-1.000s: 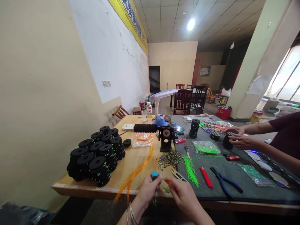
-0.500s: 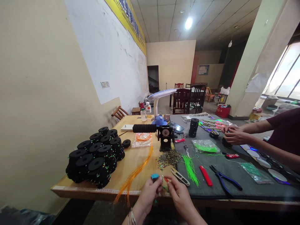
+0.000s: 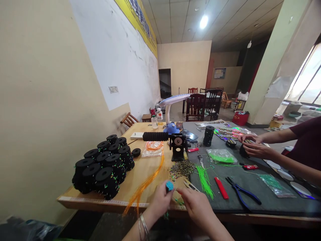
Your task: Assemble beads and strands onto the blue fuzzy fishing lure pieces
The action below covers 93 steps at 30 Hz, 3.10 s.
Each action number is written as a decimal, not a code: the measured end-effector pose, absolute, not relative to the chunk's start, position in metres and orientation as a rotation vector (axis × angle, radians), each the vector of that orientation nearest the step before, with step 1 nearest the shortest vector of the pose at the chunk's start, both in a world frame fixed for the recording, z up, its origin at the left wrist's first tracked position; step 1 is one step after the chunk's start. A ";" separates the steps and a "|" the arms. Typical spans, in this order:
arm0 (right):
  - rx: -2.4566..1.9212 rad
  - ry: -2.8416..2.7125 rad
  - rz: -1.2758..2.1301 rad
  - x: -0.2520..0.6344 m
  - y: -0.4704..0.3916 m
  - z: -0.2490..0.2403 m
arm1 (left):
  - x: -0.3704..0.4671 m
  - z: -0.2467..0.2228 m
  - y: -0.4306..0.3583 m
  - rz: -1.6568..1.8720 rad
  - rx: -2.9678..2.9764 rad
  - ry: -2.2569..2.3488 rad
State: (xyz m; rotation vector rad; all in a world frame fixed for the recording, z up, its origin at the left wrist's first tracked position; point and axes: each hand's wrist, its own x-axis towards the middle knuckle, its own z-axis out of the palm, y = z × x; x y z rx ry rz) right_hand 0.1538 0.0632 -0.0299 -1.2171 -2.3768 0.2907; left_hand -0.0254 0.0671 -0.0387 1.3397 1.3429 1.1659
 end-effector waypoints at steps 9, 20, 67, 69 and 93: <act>-1.420 -2.263 0.167 0.138 0.052 -0.042 | -0.009 -0.045 0.052 0.848 1.983 1.882; -1.331 -2.106 0.522 0.139 0.052 -0.042 | -0.018 -0.052 0.054 1.085 1.867 1.639; -1.494 -2.033 -0.023 0.118 0.055 -0.070 | 0.004 -0.072 0.057 1.060 2.213 2.114; -1.507 -2.027 -0.004 0.117 0.056 -0.071 | 0.004 -0.072 0.057 1.095 2.178 2.086; -1.344 -1.913 0.167 0.127 0.058 -0.065 | 0.009 -0.068 0.066 1.413 0.868 1.229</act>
